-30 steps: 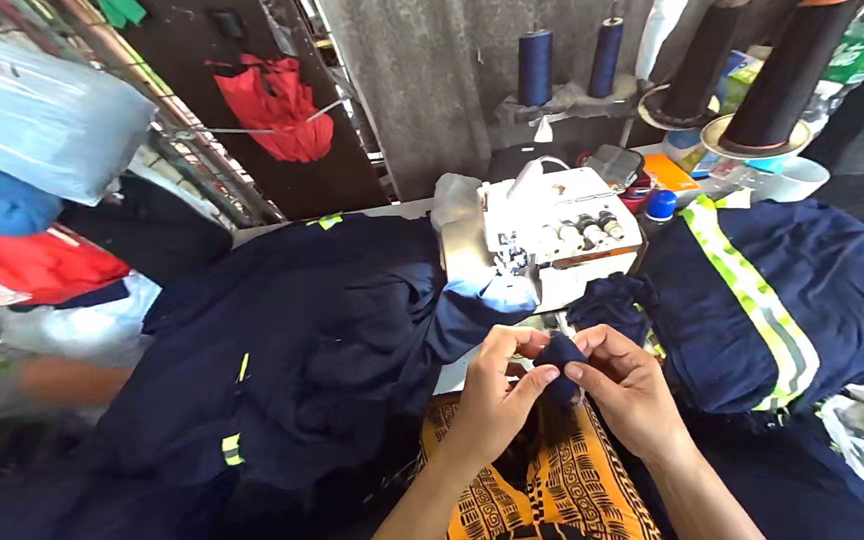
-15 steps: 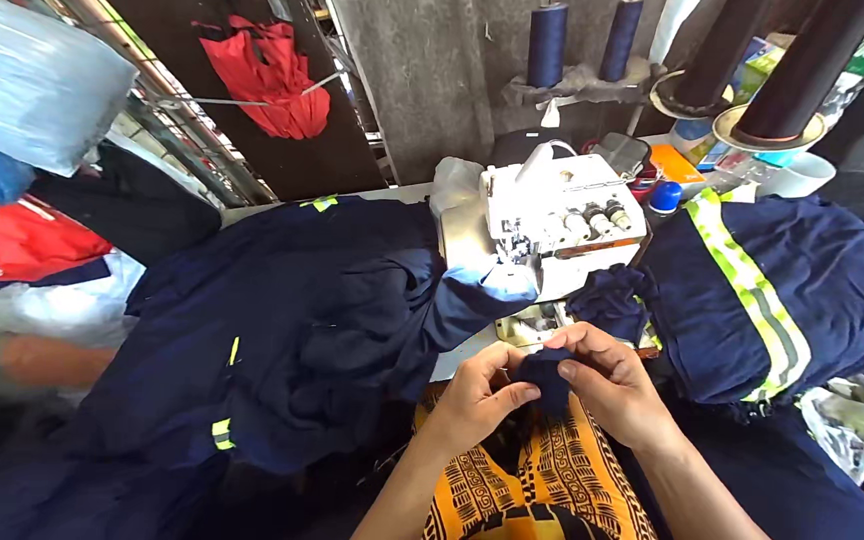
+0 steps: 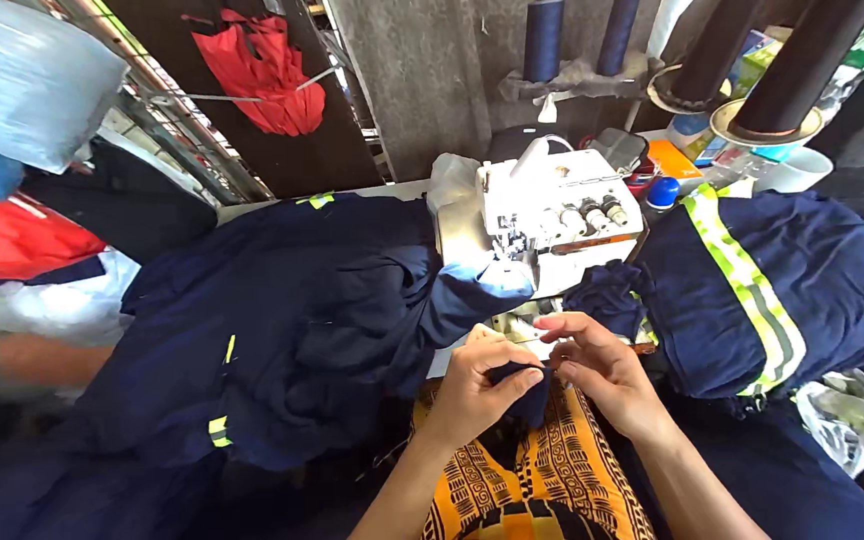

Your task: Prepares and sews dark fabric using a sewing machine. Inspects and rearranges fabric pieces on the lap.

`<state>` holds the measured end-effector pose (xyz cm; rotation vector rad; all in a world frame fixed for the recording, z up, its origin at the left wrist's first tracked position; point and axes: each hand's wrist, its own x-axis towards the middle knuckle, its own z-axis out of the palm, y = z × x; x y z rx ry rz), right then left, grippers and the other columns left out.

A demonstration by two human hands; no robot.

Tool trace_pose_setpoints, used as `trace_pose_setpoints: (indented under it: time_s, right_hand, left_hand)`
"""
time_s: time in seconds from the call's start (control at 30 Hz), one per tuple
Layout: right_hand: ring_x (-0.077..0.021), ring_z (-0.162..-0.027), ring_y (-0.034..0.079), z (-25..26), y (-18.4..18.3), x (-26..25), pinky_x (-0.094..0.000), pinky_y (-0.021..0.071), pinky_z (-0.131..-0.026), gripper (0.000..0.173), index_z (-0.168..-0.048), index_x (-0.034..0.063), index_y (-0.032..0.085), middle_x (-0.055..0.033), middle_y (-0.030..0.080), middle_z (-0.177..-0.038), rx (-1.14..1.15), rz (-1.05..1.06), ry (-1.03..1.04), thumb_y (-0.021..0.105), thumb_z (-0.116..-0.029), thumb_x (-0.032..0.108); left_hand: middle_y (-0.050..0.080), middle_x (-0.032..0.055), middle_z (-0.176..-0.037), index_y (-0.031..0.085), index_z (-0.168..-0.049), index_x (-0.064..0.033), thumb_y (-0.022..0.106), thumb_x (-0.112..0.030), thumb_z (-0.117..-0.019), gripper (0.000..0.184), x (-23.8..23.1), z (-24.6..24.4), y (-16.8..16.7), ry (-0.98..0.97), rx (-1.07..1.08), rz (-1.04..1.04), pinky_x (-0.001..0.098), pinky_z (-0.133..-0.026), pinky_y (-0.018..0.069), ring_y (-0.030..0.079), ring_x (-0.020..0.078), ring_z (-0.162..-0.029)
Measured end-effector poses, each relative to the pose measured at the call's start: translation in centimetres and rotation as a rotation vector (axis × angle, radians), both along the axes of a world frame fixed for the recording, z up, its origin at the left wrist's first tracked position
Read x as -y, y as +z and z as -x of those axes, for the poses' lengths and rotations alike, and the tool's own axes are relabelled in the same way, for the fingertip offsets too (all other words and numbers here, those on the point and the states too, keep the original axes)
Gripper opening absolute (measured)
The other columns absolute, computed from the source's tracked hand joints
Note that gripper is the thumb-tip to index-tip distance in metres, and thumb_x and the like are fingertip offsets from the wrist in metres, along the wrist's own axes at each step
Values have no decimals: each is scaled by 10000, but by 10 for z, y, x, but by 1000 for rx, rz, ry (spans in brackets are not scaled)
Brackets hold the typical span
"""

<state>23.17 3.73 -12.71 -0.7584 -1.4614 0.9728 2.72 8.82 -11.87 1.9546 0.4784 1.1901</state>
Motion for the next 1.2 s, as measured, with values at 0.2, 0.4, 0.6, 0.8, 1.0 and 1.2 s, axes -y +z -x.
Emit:
trace_pose_setpoints:
  time_s: [0.2, 0.4, 0.6, 0.8, 1.0, 1.2]
  right_hand:
    - [4, -881, 658, 6, 9, -5, -182, 572, -780, 179, -1093, 10, 700, 17, 707, -1000, 73, 60, 157, 665, -934, 85]
    - [1, -974, 605, -4, 8, -15, -200, 506, -859, 172, -985, 124, 735, 77, 672, -983, -61, 4, 378, 621, -1017, 249]
    - [-58, -887, 708, 13, 3, -15, -239, 589, -792, 185, -1118, 113, 719, -2, 743, -994, -665, 243, 672, 582, -1026, 197]
    - [-149, -1066, 700, 12, -2, -13, -327, 582, -912, 490, -1363, 183, 508, -46, 699, -1219, -352, 256, 820, 719, -945, 326]
    - [-107, -843, 742, 5, 26, -4, -252, 626, -688, 625, -1538, 167, 394, -53, 754, -1094, -363, 187, 767, 676, -980, 182]
    - [-87, -791, 712, -3, 13, 8, -237, 590, -718, 418, -1286, 178, 618, -45, 750, -993, -520, 408, 561, 756, -894, 137]
  left_hand:
    - [721, -71, -1024, 728, -1048, -105, 619, -316, -1016, 240, 4, 5, 2, -40, 67, 121, 196, -894, 463, 602, -17, -973]
    - [668, -78, -1002, 700, -1062, -106, 413, -374, -1098, 395, -3, 39, -13, -178, -54, 182, 220, -964, 427, 562, -27, -1008]
    - [655, -115, -1182, 758, -1037, -267, 543, -427, -1045, 268, -4, 34, -23, -396, 290, 298, 251, -1035, 431, 548, 37, -1194]
    - [736, -112, -976, 737, -1107, -226, 519, -324, -1065, 243, 14, 25, -2, -536, 440, 591, 160, -787, 561, 676, -41, -881]
    - [682, -120, -1042, 663, -1170, -172, 576, -354, -1038, 241, 13, 36, 3, -287, 128, 353, 124, -732, 537, 628, -74, -844]
    - [723, -65, -791, 500, -1448, -197, 763, -478, -877, 688, 8, 77, 25, -246, 120, 653, 124, -433, 478, 611, -30, -534]
